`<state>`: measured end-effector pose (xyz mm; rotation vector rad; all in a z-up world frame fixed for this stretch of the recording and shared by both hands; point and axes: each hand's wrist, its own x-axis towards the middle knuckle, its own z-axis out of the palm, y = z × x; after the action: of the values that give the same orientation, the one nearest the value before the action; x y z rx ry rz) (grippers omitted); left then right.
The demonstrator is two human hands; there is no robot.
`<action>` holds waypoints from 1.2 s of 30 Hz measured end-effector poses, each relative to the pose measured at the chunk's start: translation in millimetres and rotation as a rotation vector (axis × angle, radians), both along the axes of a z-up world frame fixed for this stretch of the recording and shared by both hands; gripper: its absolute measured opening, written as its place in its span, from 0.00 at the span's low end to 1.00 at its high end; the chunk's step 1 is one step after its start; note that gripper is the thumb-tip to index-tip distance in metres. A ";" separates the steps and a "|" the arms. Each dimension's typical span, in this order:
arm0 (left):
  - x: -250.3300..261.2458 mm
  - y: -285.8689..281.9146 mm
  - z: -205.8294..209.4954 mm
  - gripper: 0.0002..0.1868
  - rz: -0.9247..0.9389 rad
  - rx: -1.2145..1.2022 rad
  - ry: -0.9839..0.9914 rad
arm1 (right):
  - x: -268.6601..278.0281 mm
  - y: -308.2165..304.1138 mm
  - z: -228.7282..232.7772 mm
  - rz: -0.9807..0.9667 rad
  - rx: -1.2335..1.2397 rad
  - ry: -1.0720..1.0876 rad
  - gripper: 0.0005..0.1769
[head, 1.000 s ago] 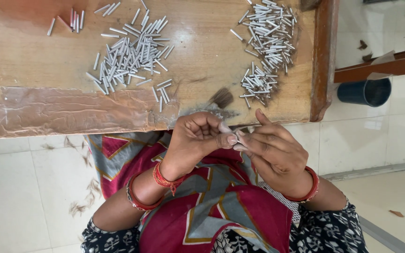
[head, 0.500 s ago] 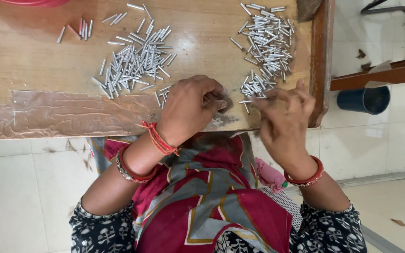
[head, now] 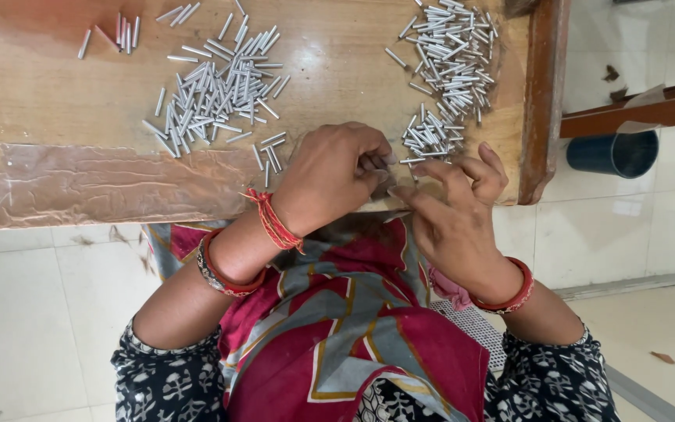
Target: Manually inserting bundles of brown fibers into small metal tubes on a workbench.
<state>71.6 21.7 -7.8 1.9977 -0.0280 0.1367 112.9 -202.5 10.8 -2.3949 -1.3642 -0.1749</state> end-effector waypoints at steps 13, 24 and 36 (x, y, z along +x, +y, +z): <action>13.4 -6.6 -10.8 0.13 -0.059 0.204 -0.044 | 0.5 7.5 -3.2 0.030 -0.028 -0.087 0.09; 7.3 -13.0 -1.7 0.19 0.038 0.360 -0.173 | -1.3 9.1 5.8 0.075 -0.058 0.012 0.08; -45.6 7.3 25.7 0.13 0.208 0.076 -0.094 | -4.7 0.8 0.2 0.220 -0.103 -0.134 0.15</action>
<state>26.1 29.1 17.9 2.0661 0.1163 0.3680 108.2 -201.7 11.1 -2.3284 -1.7251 -0.2128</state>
